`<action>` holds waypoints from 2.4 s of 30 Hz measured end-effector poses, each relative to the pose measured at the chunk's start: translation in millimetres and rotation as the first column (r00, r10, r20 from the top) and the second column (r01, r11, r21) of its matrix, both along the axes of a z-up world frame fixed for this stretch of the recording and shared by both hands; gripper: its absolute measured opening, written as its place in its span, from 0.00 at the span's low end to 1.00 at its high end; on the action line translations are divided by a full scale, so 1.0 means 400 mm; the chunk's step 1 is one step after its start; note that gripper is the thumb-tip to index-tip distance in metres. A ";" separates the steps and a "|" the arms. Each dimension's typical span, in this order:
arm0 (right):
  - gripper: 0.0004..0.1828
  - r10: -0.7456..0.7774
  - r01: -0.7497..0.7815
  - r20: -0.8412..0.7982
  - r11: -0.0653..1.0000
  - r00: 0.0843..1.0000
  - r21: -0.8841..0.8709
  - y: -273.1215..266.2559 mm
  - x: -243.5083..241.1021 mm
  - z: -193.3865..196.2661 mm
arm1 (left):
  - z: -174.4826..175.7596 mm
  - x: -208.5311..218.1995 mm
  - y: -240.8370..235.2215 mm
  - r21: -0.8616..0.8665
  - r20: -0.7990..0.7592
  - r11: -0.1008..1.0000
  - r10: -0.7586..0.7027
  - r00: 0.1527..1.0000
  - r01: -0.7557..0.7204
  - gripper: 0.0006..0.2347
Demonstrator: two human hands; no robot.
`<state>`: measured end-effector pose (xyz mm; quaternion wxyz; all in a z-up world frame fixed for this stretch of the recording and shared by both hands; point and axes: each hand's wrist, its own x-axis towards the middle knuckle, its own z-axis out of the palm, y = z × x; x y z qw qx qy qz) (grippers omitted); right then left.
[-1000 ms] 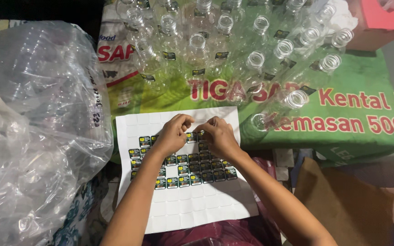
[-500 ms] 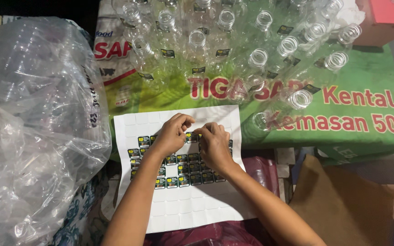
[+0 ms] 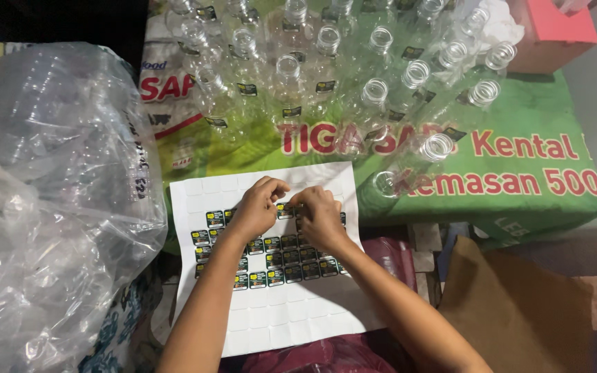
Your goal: The person peels small rectangular labels from a sheet and applies them to clear plastic bottles arranged on a table. The person also wipes the bottles with a tissue and repositions them on the table.
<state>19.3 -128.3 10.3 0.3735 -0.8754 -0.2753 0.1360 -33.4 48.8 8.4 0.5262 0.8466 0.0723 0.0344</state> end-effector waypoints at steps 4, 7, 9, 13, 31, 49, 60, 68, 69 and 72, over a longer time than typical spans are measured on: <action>0.14 -0.027 0.035 -0.068 0.993 0.997 0.115 -0.014 0.007 -0.012 | -0.011 -0.005 -0.002 0.006 0.015 1.000 0.003 1.000 -0.003 0.19; 0.16 -0.008 0.005 0.039 0.997 0.999 0.082 -0.010 -0.001 -0.015 | -0.013 -0.002 -0.002 -0.009 0.022 1.000 0.001 1.000 -0.001 0.19; 0.16 -0.018 0.018 0.009 0.999 1.000 0.035 -0.007 -0.005 -0.013 | -0.013 -0.002 -0.001 -0.020 0.015 1.000 0.001 1.000 -0.001 0.19; 0.20 -0.002 0.001 0.030 1.000 1.000 0.019 -0.007 -0.009 -0.008 | -0.010 -0.002 -0.001 -0.017 0.005 1.000 0.000 1.000 0.000 0.19; 0.14 -0.068 0.097 -0.144 0.974 0.987 0.205 -0.020 0.010 -0.017 | -0.012 -0.006 -0.016 0.184 0.118 0.983 -0.020 0.993 -0.002 0.12; 0.14 -0.009 0.054 -0.163 0.960 0.987 0.274 -0.040 0.026 -0.026 | -0.050 0.006 -0.046 0.335 0.208 0.939 0.001 0.978 -0.072 0.03; 0.12 -0.007 0.066 -0.291 0.979 0.957 0.193 -0.031 0.033 -0.015 | -0.069 0.014 -0.050 0.140 0.091 0.984 0.094 0.991 -0.106 0.04; 0.09 -0.026 0.090 -0.295 0.974 0.955 0.206 -0.044 0.032 0.005 | 0.001 0.005 -0.051 -0.151 -0.102 0.986 0.062 0.993 -0.077 0.04; 0.08 -0.046 0.116 -0.327 0.973 0.944 0.198 -0.054 0.022 0.022 | 0.024 -0.002 -0.055 -0.219 -0.068 0.970 0.088 0.994 -0.101 0.06; 0.06 -0.051 0.128 -0.262 0.949 0.964 0.287 -0.118 -0.030 0.087 | 0.100 -0.045 -0.066 -0.392 -0.011 0.915 0.102 0.995 -0.098 0.13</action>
